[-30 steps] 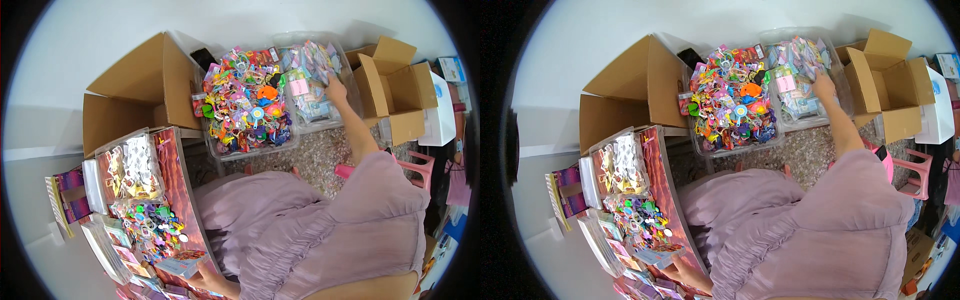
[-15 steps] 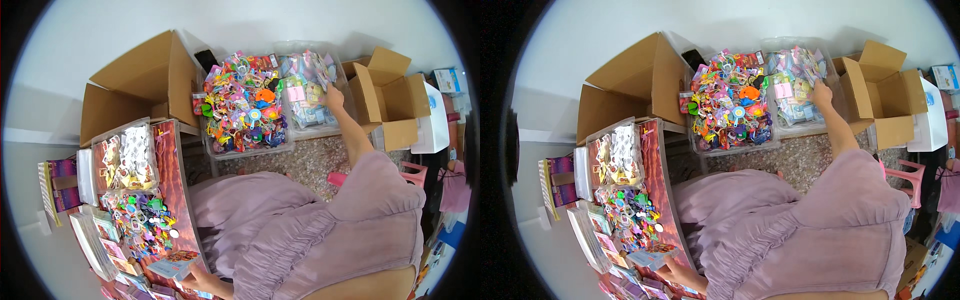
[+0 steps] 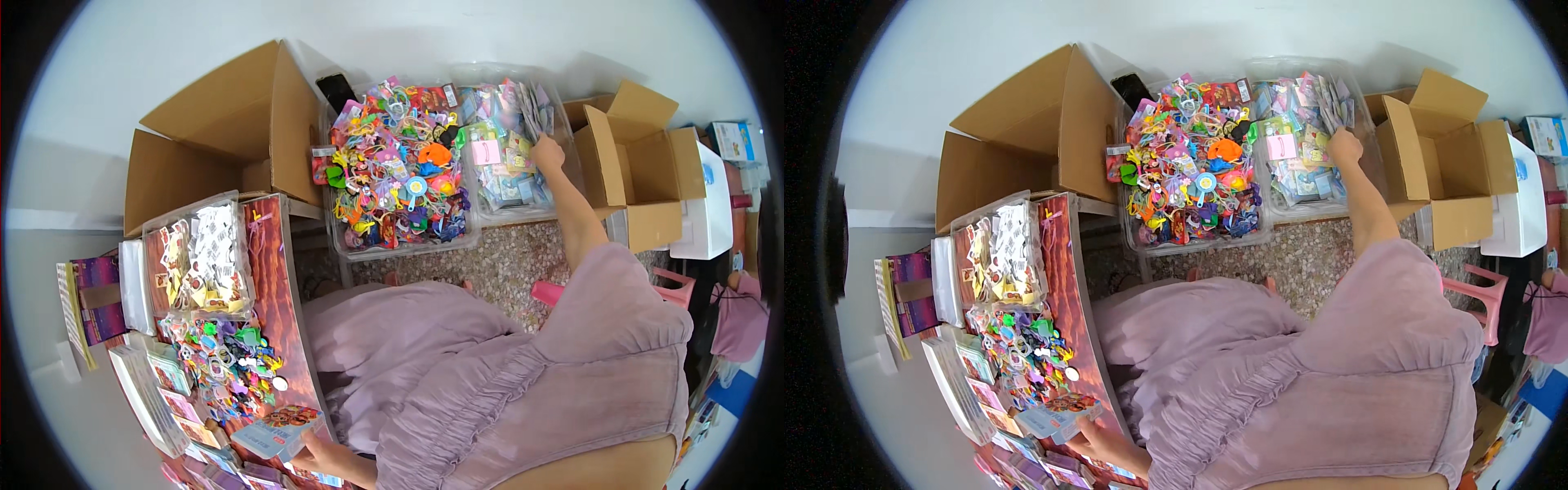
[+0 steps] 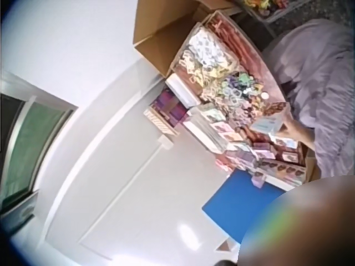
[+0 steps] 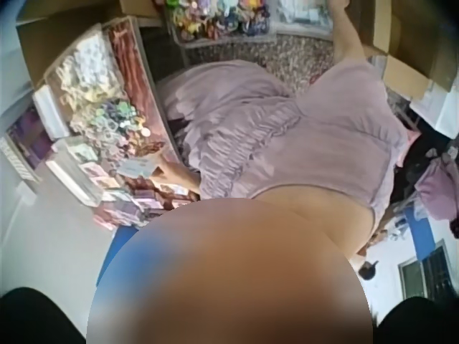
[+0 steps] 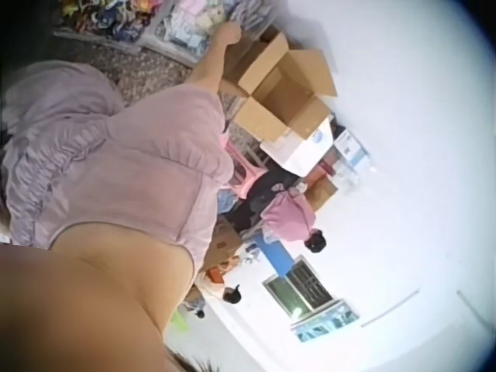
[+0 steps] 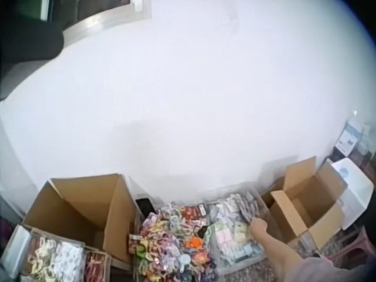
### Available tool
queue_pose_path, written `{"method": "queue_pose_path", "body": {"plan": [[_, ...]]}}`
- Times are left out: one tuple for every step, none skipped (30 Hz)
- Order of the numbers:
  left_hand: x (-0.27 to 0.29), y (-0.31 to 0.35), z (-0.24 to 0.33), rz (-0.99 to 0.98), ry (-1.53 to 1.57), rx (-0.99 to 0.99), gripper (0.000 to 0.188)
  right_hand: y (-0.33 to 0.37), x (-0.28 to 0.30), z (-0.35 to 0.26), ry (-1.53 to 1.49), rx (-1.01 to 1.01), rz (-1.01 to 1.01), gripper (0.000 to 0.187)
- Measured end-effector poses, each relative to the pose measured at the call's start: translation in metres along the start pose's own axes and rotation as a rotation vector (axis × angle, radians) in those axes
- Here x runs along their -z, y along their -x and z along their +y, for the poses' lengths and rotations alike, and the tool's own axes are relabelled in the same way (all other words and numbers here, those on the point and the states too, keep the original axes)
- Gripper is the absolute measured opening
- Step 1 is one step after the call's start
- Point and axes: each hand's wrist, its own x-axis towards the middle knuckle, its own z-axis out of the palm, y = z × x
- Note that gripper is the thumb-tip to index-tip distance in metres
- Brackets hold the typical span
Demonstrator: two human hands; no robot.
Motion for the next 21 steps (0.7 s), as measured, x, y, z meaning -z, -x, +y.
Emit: {"method": "queue_pose_path", "body": {"plan": [[0.000, 0.001, 0.001, -0.023, 0.000, 0.046, 0.064, -0.001, -0.003, -0.001, -0.006, -0.005, 0.016, 0.047], [0.001, 0.002, 0.000, -0.016, -0.007, 0.045, 0.064, 0.001, -0.004, -0.007, -0.007, 0.001, 0.008, 0.047], [0.002, 0.003, -0.001, -0.011, 0.013, 0.037, 0.063, 0.006, 0.002, -0.016, 0.001, 0.020, -0.020, 0.047], [0.002, 0.004, -0.003, -0.006, 0.034, 0.028, 0.062, 0.010, 0.004, -0.023, 0.009, 0.039, -0.048, 0.048], [0.004, 0.003, -0.006, -0.010, 0.036, 0.029, 0.062, 0.008, 0.002, -0.020, 0.011, 0.036, -0.044, 0.048], [0.006, 0.001, -0.010, 0.003, 0.059, 0.019, 0.061, 0.004, -0.005, -0.016, 0.021, 0.066, -0.013, 0.044], [0.008, 0.000, -0.013, 0.016, 0.082, 0.010, 0.060, -0.001, -0.009, -0.012, 0.032, 0.095, 0.020, 0.041], [0.009, 0.000, -0.013, 0.021, 0.085, 0.012, 0.060, -0.005, -0.010, -0.011, 0.032, 0.100, 0.023, 0.041], [0.009, 0.001, -0.013, 0.026, 0.093, 0.004, 0.061, -0.007, -0.010, -0.010, 0.046, 0.112, 0.024, 0.037], [0.009, 0.001, -0.012, 0.030, 0.101, -0.004, 0.061, -0.010, -0.009, -0.008, 0.060, 0.124, 0.027, 0.034], [0.009, 0.002, -0.009, 0.034, 0.105, 0.000, 0.061, -0.011, -0.007, -0.005, 0.061, 0.129, 0.032, 0.034], [0.007, 0.003, -0.005, 0.050, 0.089, 0.011, 0.061, -0.011, -0.004, -0.002, 0.048, 0.146, 0.060, 0.031], [0.007, 0.004, -0.004, 0.065, 0.074, 0.024, 0.061, -0.010, -0.002, 0.001, 0.036, 0.163, 0.089, 0.028], [0.008, 0.003, -0.007, 0.065, 0.080, 0.029, 0.061, -0.009, 0.002, 0.004, 0.039, 0.164, 0.097, 0.028], [0.011, 0.000, -0.011, 0.050, 0.074, 0.017, 0.061, -0.007, 0.006, 0.008, 0.040, 0.148, 0.102, 0.029], [0.012, -0.002, -0.013, 0.036, 0.067, 0.004, 0.060, -0.005, 0.009, 0.011, 0.041, 0.132, 0.106, 0.029], [0.013, -0.002, -0.015, 0.034, 0.069, 0.008, 0.060, 0.000, 0.012, 0.012, 0.045, 0.131, 0.109, 0.029], [0.014, -0.003, -0.016, 0.033, 0.070, 0.003, 0.060, 0.004, 0.016, 0.012, 0.051, 0.143, 0.105, 0.033], [0.014, -0.003, -0.017, 0.032, 0.072, -0.004, 0.059, 0.007, 0.020, 0.012, 0.057, 0.154, 0.101, 0.037], [0.015, -0.003, -0.016, 0.029, 0.072, -0.004, 0.059, 0.011, 0.024, 0.012, 0.058, 0.151, 0.101, 0.037], [0.015, -0.003, -0.016, 0.056, 0.072, 0.020, 0.058, 0.014, 0.028, 0.013, 0.049, 0.175, 0.110, 0.043]]}}
